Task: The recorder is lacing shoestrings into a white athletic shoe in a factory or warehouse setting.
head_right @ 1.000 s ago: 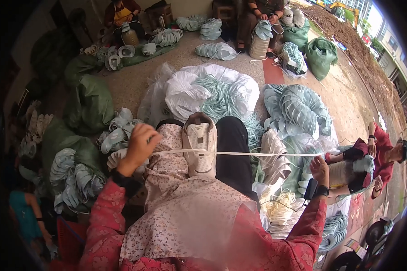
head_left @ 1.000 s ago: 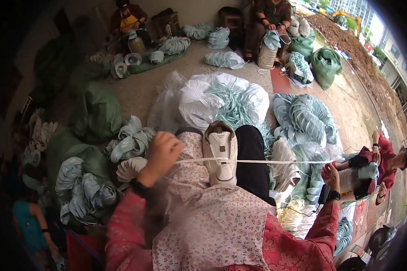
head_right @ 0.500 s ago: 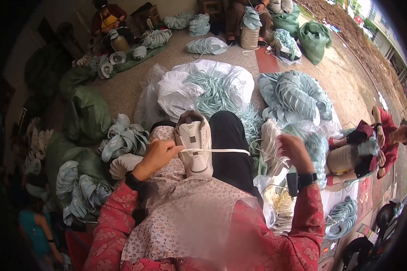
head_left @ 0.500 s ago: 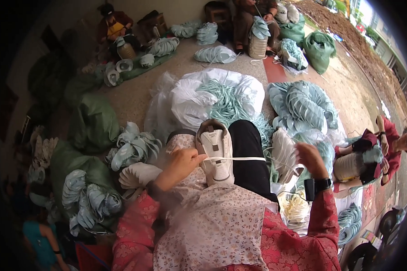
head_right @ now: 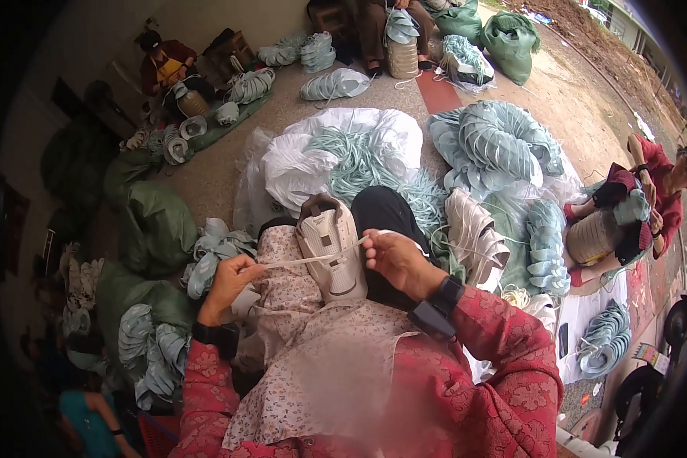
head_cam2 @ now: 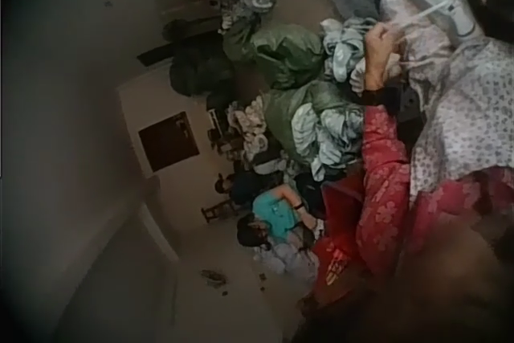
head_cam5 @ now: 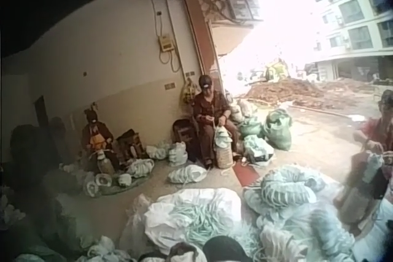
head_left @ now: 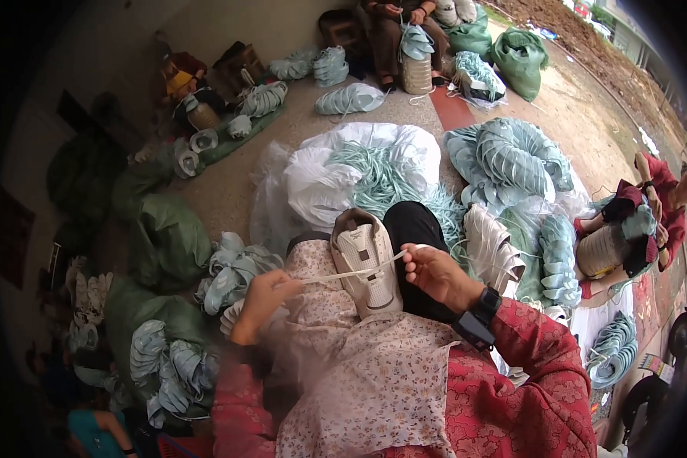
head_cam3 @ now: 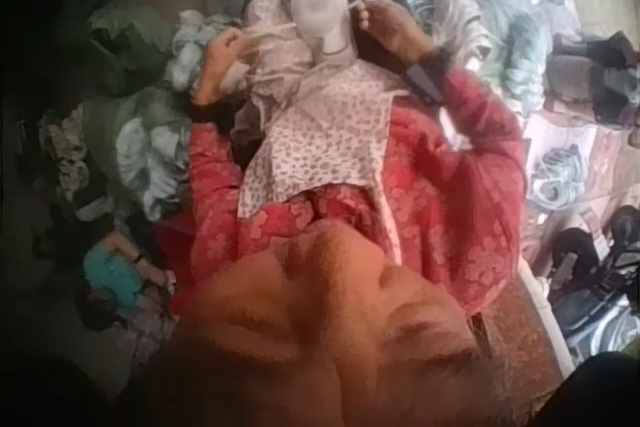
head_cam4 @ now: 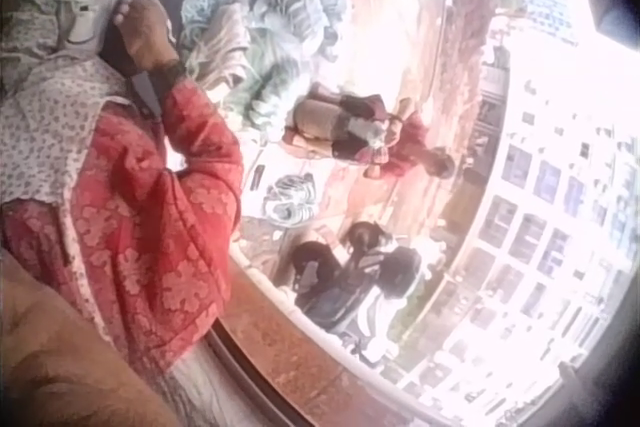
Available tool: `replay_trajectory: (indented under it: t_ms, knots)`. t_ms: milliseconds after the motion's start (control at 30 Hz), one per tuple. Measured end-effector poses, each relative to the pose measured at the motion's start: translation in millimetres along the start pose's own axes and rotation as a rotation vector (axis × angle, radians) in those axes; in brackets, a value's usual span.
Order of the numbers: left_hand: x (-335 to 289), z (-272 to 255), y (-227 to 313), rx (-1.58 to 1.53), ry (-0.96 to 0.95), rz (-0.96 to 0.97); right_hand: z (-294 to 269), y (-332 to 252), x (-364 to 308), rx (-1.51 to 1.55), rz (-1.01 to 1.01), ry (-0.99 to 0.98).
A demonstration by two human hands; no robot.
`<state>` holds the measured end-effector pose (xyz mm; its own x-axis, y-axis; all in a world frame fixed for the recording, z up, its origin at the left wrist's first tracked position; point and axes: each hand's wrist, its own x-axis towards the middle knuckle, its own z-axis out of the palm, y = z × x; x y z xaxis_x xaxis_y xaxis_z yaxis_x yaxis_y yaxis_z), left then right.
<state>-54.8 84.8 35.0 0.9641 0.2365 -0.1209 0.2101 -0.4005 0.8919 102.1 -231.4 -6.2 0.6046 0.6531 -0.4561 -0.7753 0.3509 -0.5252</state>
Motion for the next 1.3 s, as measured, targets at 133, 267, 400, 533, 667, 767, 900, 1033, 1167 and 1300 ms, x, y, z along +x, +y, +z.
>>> replay_trajectory:
  t_ms: [133, 267, 400, 533, 667, 767, 900, 1033, 1167, 1300]
  knots:
    - [-10.8, -31.1, -44.9, -0.049, 0.051, -0.033, -9.6, -30.5, -1.3, 0.063, -0.076, -0.002]
    - [-30.8, -45.5, -77.8, -0.094, 0.027, -0.267, -64.4, -44.2, 12.2, 0.266, -0.029, -0.068]
    - [-70.9, -64.8, -117.5, -0.329, 0.109, -0.448, -137.0, -76.1, 11.0, 0.4, -0.202, -0.006]
    - [-98.1, -91.9, -143.7, -0.407, 0.164, -0.496, -210.1, -126.5, -29.6, 0.35, -0.382, 0.148]
    - [-105.5, -101.5, -164.9, -0.309, 0.218, -0.502, -300.2, -151.7, -73.3, 0.164, -0.411, 0.235]
    - [-110.6, -95.5, -152.9, -0.222, 0.255, -0.509, -315.4, -152.0, -75.7, 0.347, -0.417, 0.654]
    - [-101.4, -100.0, -179.1, -0.067, 0.289, -0.314, -387.3, -170.4, -86.1, 0.213, -0.598, 0.507]
    - [-88.6, -105.4, -177.6, 0.059, 0.215, -0.353, -429.9, -205.0, -85.2, 0.207, -0.697, 0.512]
    - [-86.0, -109.6, -175.0, 0.236, 0.219, -0.387, -446.1, -247.9, -89.9, 0.16, -0.61, 0.43]
    - [-41.5, -78.2, -136.4, 0.696, 0.397, 0.096, -445.5, -286.3, -119.3, 0.044, -0.578, 0.265]
